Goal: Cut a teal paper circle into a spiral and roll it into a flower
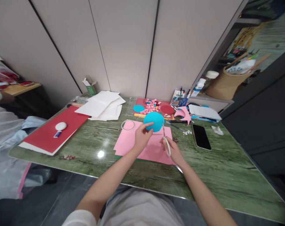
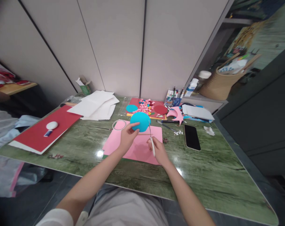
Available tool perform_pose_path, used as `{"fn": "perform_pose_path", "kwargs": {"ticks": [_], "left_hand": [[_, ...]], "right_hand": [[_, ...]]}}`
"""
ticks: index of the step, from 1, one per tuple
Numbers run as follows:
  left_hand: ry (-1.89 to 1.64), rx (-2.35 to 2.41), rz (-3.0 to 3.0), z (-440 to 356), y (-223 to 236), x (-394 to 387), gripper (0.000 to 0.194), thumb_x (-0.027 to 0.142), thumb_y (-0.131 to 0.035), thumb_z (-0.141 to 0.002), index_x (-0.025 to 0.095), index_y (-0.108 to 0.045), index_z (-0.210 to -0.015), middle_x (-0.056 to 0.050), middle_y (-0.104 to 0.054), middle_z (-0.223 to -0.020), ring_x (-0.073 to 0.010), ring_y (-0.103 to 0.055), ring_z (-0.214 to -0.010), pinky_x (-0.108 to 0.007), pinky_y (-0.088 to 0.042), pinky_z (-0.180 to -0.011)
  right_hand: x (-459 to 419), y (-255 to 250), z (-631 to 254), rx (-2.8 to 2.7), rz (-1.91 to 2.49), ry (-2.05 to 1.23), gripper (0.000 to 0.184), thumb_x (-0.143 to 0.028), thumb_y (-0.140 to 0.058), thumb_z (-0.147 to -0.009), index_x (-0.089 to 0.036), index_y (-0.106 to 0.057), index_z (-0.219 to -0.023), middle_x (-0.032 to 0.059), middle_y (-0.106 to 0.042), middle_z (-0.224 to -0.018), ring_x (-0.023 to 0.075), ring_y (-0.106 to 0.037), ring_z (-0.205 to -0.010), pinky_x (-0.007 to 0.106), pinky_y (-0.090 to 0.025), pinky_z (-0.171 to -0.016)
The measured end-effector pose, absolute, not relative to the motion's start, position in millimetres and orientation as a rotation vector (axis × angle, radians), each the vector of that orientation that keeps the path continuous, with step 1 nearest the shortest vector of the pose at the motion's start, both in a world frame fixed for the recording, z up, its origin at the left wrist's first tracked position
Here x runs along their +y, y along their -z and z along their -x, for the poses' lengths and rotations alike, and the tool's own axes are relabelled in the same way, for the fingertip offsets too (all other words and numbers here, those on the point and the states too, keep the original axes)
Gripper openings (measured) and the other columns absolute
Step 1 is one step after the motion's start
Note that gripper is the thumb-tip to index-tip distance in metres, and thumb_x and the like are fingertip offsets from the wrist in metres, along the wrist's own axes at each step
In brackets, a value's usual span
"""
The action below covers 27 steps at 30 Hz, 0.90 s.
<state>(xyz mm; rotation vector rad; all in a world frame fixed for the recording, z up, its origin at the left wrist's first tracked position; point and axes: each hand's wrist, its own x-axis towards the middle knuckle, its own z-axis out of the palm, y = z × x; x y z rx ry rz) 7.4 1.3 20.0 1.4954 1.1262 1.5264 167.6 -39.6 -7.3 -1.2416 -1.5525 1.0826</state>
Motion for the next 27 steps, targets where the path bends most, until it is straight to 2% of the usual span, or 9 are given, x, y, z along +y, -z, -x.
{"fn": "perform_pose_path", "kwargs": {"ticks": [10,19,27], "left_hand": [[-1.551,1.047,-1.464,-6.6,-18.0,2.3,0.018,0.019,-0.051,-0.074,0.018,-0.065,-0.086,-0.006,-0.061,-0.09,-0.015,-0.055,-0.082,-0.026,-0.043,-0.07],[-1.561,1.09,-1.42,-8.7,-16.9,2.7,0.028,0.026,-0.057,-0.072,0.019,-0.062,-0.098,-0.006,-0.061,-0.092,-0.0148,-0.055,-0.079,-0.026,-0.044,-0.068],[-1.512,1.118,-1.465,-8.9,-15.7,3.1,0.027,0.024,-0.058,-0.07,0.02,-0.062,-0.097,-0.005,-0.06,-0.088,-0.0119,-0.052,-0.069,-0.024,-0.043,-0.062]], "right_hand": [[-40.5,4.4,-166.6,-1.572,1.233,-1.101,0.029,-0.044,-0.04,-0.083,-0.017,-0.051,-0.08,-0.0024,-0.045,-0.056,0.0111,-0.042,-0.054,0.023,-0.034,-0.053],[-40.2,5.5,-166.6,-1.58,1.26,-1.106,0.029,-0.045,-0.041,-0.082,-0.018,-0.051,-0.078,-0.0027,-0.045,-0.054,0.0111,-0.043,-0.053,0.023,-0.034,-0.053],[-39.2,7.0,-166.3,-1.549,1.23,-1.128,0.033,-0.048,-0.04,-0.082,-0.017,-0.051,-0.079,-0.0021,-0.045,-0.055,0.0108,-0.041,-0.052,0.023,-0.034,-0.051]]}}
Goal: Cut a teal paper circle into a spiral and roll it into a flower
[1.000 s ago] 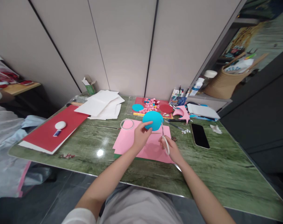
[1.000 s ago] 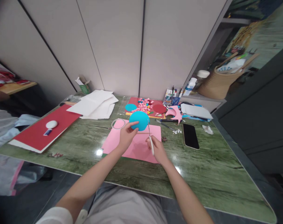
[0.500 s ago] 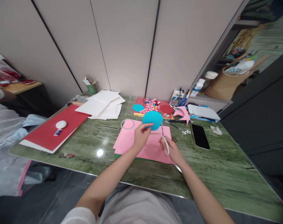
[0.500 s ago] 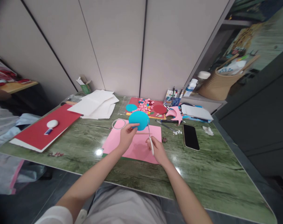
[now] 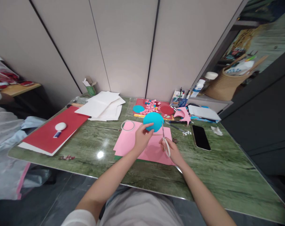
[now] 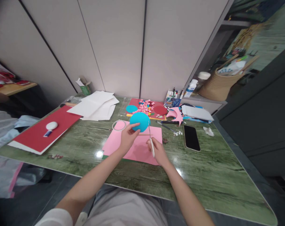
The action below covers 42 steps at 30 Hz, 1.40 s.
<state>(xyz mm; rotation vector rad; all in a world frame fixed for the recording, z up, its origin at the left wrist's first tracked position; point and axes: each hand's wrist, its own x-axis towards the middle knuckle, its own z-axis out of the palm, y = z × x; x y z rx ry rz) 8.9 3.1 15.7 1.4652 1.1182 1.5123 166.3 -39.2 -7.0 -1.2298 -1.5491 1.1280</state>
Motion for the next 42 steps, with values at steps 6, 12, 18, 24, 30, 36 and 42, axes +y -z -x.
{"fn": "perform_pose_path", "kwargs": {"ticks": [6,12,18,24,30,36,42], "left_hand": [[-1.509,1.115,-1.446,-9.7,-15.6,2.9,0.028,0.023,-0.058,-0.07,0.02,-0.062,-0.097,-0.005,-0.06,-0.089,-0.0124,-0.052,-0.07,-0.024,-0.043,-0.063],[-1.516,1.115,-1.454,-9.7,-15.1,2.4,0.028,0.023,-0.058,-0.071,0.02,-0.062,-0.098,-0.005,-0.06,-0.09,-0.0134,-0.053,-0.074,-0.025,-0.043,-0.064],[-1.537,1.114,-1.471,-9.3,-16.4,2.3,0.026,0.023,-0.057,-0.071,0.02,-0.062,-0.097,-0.005,-0.06,-0.088,-0.0133,-0.052,-0.074,-0.025,-0.042,-0.065],[-1.532,1.115,-1.481,-8.4,-17.3,1.1,0.021,0.025,-0.054,-0.074,0.018,-0.065,-0.09,-0.004,-0.06,-0.082,-0.0121,-0.051,-0.07,-0.024,-0.041,-0.064],[-1.535,1.092,-1.469,-8.7,-19.2,-0.7,0.023,0.026,-0.053,-0.074,0.019,-0.065,-0.093,-0.005,-0.06,-0.085,-0.0118,-0.05,-0.071,-0.024,-0.041,-0.064],[-1.512,1.118,-1.479,-8.8,-19.1,-0.7,0.023,0.023,-0.055,-0.072,0.019,-0.066,-0.091,-0.003,-0.059,-0.078,-0.0098,-0.046,-0.063,-0.023,-0.039,-0.061],[-1.507,1.115,-1.484,-8.2,-19.6,-0.7,0.023,0.022,-0.054,-0.071,0.019,-0.066,-0.091,-0.003,-0.059,-0.077,-0.0096,-0.045,-0.061,-0.023,-0.039,-0.06]], "right_hand": [[-39.7,9.2,-166.6,-1.531,1.219,-1.125,0.03,-0.046,-0.04,-0.082,-0.017,-0.051,-0.08,-0.0024,-0.045,-0.056,0.0106,-0.042,-0.053,0.023,-0.034,-0.052],[-40.8,8.0,-166.7,-1.549,1.219,-1.122,0.029,-0.044,-0.039,-0.084,-0.018,-0.051,-0.08,-0.0026,-0.045,-0.056,0.0109,-0.042,-0.054,0.023,-0.033,-0.053],[-40.6,8.2,-166.7,-1.57,1.222,-1.105,0.029,-0.043,-0.038,-0.085,-0.018,-0.05,-0.08,-0.0027,-0.046,-0.057,0.0109,-0.043,-0.054,0.023,-0.033,-0.053],[-40.6,8.6,-166.7,-1.585,1.22,-1.103,0.029,-0.043,-0.038,-0.085,-0.017,-0.05,-0.08,-0.003,-0.045,-0.057,0.0104,-0.042,-0.054,0.023,-0.033,-0.053],[-38.7,12.7,-167.6,-1.576,1.236,-1.085,0.029,-0.044,-0.039,-0.084,-0.018,-0.05,-0.08,-0.003,-0.045,-0.056,0.0106,-0.043,-0.054,0.023,-0.033,-0.053],[-37.6,11.6,-168.7,-1.539,1.236,-1.105,0.031,-0.047,-0.04,-0.083,-0.017,-0.051,-0.079,-0.0025,-0.045,-0.055,0.0111,-0.043,-0.053,0.023,-0.034,-0.053],[-39.7,7.8,-168.8,-1.537,1.207,-1.119,0.027,-0.042,-0.04,-0.084,-0.018,-0.05,-0.081,-0.0029,-0.045,-0.057,0.0104,-0.042,-0.054,0.023,-0.033,-0.054]]}}
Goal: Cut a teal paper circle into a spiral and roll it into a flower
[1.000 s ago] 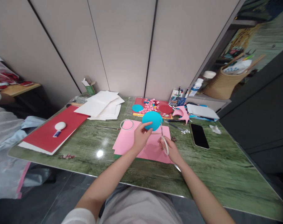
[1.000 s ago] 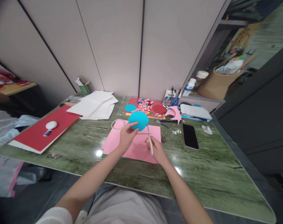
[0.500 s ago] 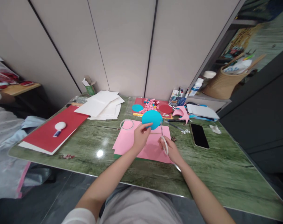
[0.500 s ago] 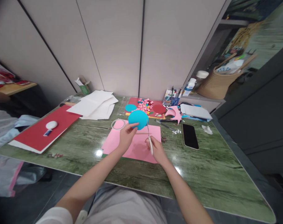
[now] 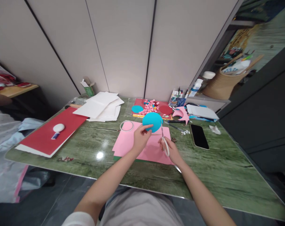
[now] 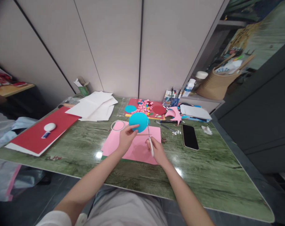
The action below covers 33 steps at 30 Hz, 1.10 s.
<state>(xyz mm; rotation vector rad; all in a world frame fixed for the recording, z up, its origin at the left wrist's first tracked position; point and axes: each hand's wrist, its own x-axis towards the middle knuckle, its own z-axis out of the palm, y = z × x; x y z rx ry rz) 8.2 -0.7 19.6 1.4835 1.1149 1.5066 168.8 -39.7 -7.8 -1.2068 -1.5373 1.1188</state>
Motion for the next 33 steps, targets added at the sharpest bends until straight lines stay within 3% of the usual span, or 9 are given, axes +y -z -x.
{"fn": "perform_pose_path", "kwargs": {"ticks": [25,33], "left_hand": [[-1.554,1.014,-1.4,-8.5,-18.6,0.4,0.023,0.025,-0.054,-0.073,0.018,-0.065,-0.092,-0.006,-0.062,-0.087,-0.0141,-0.054,-0.078,-0.026,-0.042,-0.069],[-1.53,1.106,-1.442,-10.2,-19.2,-0.5,0.023,0.025,-0.057,-0.07,0.019,-0.065,-0.09,-0.003,-0.06,-0.079,-0.0103,-0.049,-0.064,-0.024,-0.041,-0.062]], "right_hand": [[-39.7,8.1,-166.5,-1.559,1.241,-1.088,0.032,-0.047,-0.039,-0.083,-0.017,-0.051,-0.079,-0.0027,-0.046,-0.055,0.0109,-0.043,-0.052,0.023,-0.034,-0.052],[-40.4,5.0,-165.7,-1.533,1.238,-1.113,0.031,-0.046,-0.039,-0.083,-0.018,-0.05,-0.079,-0.0021,-0.046,-0.056,0.0112,-0.043,-0.054,0.023,-0.035,-0.053]]}}
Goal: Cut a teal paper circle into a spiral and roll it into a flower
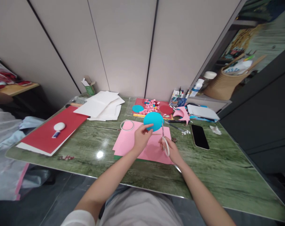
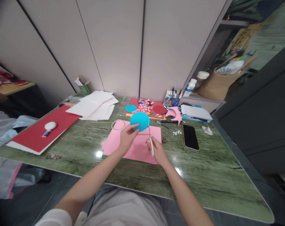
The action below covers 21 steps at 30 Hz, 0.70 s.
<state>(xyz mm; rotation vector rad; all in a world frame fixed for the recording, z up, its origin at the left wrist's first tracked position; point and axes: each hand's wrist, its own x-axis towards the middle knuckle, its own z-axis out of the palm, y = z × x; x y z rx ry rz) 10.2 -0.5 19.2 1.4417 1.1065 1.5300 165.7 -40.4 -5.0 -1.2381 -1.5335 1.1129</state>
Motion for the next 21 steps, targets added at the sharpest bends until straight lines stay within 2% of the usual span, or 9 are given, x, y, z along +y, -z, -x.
{"fn": "perform_pose_path", "kwargs": {"ticks": [13,21], "left_hand": [[-1.537,1.109,-1.447,-10.5,-18.9,-0.1,0.023,0.023,-0.055,-0.07,0.018,-0.065,-0.09,-0.003,-0.059,-0.08,-0.0098,-0.047,-0.065,-0.023,-0.04,-0.062],[-1.547,1.076,-1.451,-8.7,-17.9,1.7,0.022,0.022,-0.054,-0.072,0.018,-0.065,-0.091,-0.004,-0.06,-0.08,-0.0124,-0.051,-0.071,-0.024,-0.041,-0.065]], "right_hand": [[-40.3,6.6,-165.5,-1.515,1.236,-1.125,0.03,-0.046,-0.04,-0.083,-0.018,-0.051,-0.079,-0.0023,-0.046,-0.056,0.0108,-0.042,-0.053,0.023,-0.033,-0.052],[-39.9,5.3,-166.5,-1.545,1.227,-1.105,0.031,-0.046,-0.039,-0.083,-0.018,-0.05,-0.078,-0.0022,-0.045,-0.055,0.0113,-0.043,-0.053,0.024,-0.034,-0.053]]}}
